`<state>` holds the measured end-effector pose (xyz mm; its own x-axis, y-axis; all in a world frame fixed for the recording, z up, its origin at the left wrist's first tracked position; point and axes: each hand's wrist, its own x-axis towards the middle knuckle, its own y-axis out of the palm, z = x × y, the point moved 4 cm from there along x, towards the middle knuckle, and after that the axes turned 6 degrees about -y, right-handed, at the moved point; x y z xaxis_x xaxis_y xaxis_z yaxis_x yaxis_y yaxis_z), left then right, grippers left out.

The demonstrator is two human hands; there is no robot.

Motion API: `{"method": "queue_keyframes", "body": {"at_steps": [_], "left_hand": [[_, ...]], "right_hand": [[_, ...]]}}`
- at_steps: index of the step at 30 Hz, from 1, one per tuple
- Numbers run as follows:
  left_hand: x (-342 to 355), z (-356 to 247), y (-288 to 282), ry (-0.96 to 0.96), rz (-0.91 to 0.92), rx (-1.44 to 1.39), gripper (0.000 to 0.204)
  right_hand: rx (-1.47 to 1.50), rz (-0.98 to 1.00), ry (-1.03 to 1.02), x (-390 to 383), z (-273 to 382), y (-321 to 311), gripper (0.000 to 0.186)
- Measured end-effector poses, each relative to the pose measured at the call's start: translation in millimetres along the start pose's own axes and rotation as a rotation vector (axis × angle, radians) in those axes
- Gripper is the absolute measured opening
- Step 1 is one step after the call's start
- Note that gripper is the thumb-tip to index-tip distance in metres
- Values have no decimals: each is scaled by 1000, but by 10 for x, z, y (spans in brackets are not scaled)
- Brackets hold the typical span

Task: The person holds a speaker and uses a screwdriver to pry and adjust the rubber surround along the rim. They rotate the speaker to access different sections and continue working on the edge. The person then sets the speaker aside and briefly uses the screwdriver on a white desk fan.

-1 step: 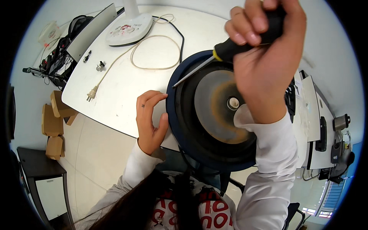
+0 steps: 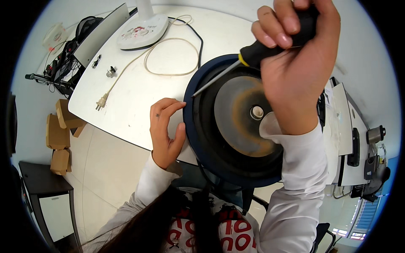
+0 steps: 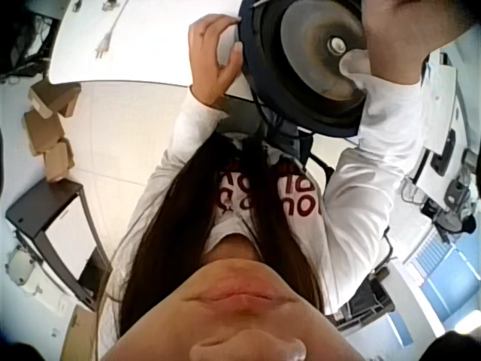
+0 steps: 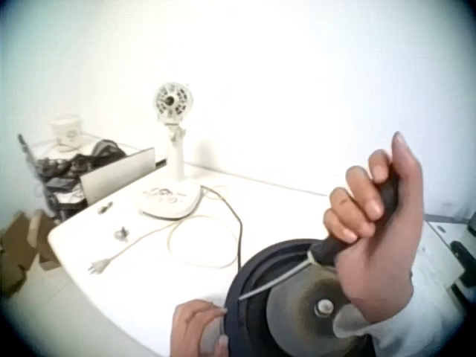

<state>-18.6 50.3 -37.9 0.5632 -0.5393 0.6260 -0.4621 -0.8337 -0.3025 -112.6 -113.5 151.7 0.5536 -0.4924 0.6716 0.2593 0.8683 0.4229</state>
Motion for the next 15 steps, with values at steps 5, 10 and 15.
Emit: {"method": "queue_keyframes", "body": {"at_steps": [5,10,15], "left_hand": [[-6,-35,4,43,-7,48,29],[-17,-55,3,22,-7,22,30],[-22,-51,15,24,-7,18,30]], "right_hand": [[25,-6,56,-87,63,-81,25],[42,-30,68,-125,64,-114,26],[26,-42,56,-133,20,-141,27]]}}
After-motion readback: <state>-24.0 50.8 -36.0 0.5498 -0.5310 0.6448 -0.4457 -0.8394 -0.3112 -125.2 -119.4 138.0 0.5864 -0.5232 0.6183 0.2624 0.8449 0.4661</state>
